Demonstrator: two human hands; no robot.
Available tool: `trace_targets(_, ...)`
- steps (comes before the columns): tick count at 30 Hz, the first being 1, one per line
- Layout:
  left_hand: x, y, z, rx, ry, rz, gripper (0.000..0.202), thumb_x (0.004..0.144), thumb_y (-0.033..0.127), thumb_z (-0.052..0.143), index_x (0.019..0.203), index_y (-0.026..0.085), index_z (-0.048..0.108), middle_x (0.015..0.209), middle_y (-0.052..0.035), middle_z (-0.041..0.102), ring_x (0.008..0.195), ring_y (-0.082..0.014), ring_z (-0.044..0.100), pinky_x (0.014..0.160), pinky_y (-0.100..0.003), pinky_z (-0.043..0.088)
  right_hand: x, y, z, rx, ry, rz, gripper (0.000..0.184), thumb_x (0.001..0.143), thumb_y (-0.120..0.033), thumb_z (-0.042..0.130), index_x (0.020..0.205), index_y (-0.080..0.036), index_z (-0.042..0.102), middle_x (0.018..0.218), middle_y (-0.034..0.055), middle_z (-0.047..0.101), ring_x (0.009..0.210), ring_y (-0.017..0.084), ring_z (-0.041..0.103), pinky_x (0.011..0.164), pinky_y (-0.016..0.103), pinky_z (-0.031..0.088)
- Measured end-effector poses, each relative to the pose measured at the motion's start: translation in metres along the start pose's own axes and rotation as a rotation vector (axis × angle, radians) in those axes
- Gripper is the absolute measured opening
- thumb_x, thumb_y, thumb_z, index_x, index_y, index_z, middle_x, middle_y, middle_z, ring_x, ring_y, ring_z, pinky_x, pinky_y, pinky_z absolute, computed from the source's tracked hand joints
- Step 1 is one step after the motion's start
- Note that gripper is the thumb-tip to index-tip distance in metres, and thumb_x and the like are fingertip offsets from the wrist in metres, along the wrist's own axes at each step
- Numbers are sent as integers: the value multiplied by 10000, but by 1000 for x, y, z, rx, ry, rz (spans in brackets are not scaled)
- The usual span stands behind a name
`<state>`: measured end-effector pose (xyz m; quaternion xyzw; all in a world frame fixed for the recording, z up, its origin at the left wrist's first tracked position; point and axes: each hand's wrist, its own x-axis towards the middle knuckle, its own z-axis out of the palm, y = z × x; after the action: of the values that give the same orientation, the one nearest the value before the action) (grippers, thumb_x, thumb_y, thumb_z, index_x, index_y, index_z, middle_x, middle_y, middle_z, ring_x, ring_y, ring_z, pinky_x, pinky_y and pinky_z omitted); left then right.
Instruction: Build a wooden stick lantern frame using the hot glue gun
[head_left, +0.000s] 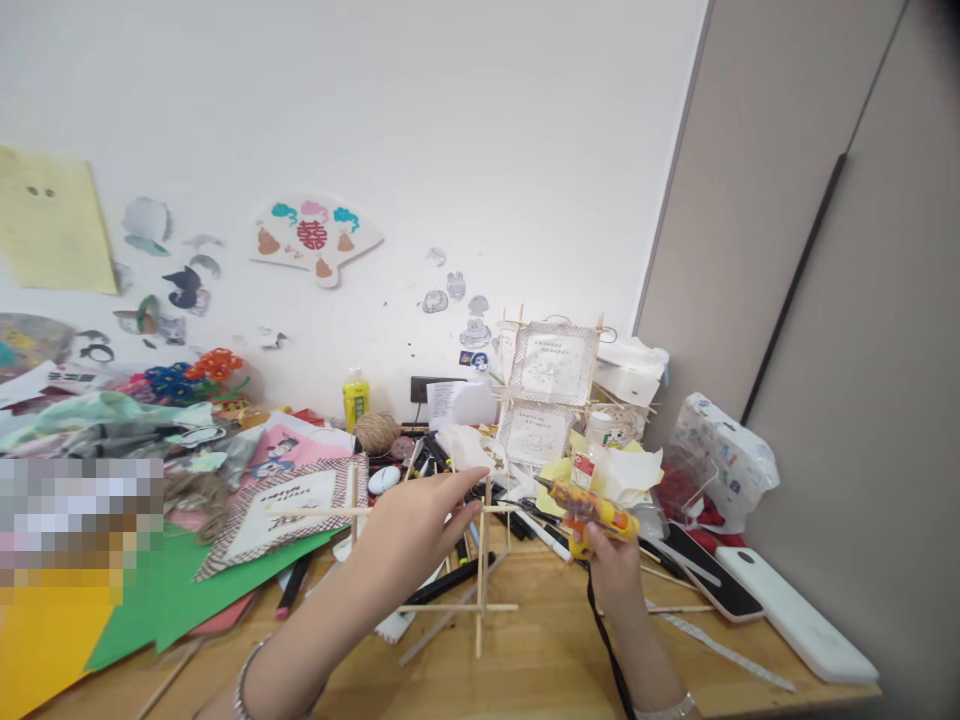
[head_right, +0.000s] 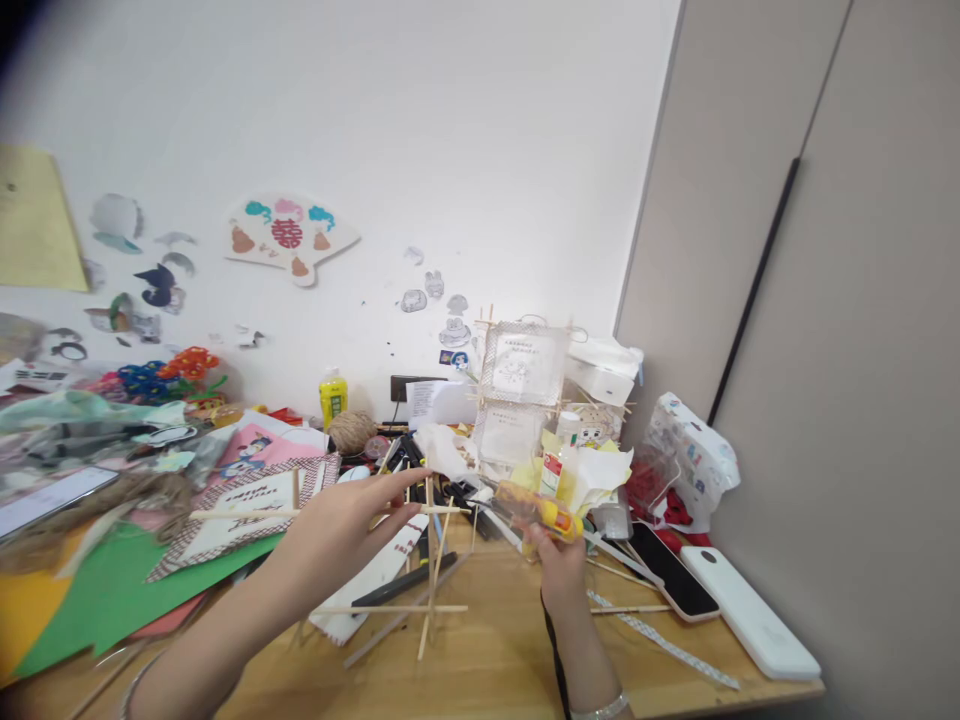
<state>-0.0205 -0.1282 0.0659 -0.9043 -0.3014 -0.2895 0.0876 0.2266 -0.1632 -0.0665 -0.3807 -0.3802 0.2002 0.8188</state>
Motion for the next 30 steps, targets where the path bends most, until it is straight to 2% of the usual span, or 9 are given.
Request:
trace_targets(4,-1,-4,0,40,3,74,350,875,286,467,1216,250,535,876,-26,719,702,-193,667,565,-262,439,-6,-4,-4,-139,-48,-76,371,576,-271,728,931,-200,647,771,43,694,619,183,629,537,292,505)
trace_targets(8,2,-3,2,57,19,97,367,837,261,536,1203,235,536,820,-21,717,676,-192,661,561,-257,430,-13,-10,6,-247,-40,-117,330,575,-290,727,883,-186,669,795,59,699,664,199,632,582,304,509)
trace_targets(11,8,1,7,18,60,44,256,827,305,556,1065,219,595,831,-18,713,691,-184,658,564,-246,422,-21,-11,20,-212,22,-92,325,596,-326,714,882,-183,658,766,53,703,646,198,635,561,297,502)
trace_targets(14,14,4,12,-7,84,3,153,832,280,548,950,199,603,833,-17,710,706,-173,654,572,-233,411,-25,-11,30,-203,39,-81,306,607,-345,706,862,-184,656,769,52,708,665,204,646,592,306,508)
trace_targets(21,16,6,13,-9,49,11,169,850,268,512,977,188,590,801,-29,706,690,-174,647,563,-237,392,-15,-3,30,-250,85,-76,341,599,-318,710,897,-165,646,877,79,703,800,237,652,705,343,515)
trace_targets(26,17,7,8,-99,-22,-27,166,854,265,501,983,210,589,806,-20,706,696,-162,644,566,-224,379,-18,5,30,-233,124,-90,321,588,-308,710,872,-179,635,854,71,708,775,227,656,685,335,521)
trace_targets(30,18,9,7,-199,-54,-128,148,834,295,525,949,221,582,825,-4,712,667,-157,638,536,-219,357,-22,9,30,-298,24,-99,297,646,-312,680,907,-172,647,873,73,703,787,225,651,689,330,519)
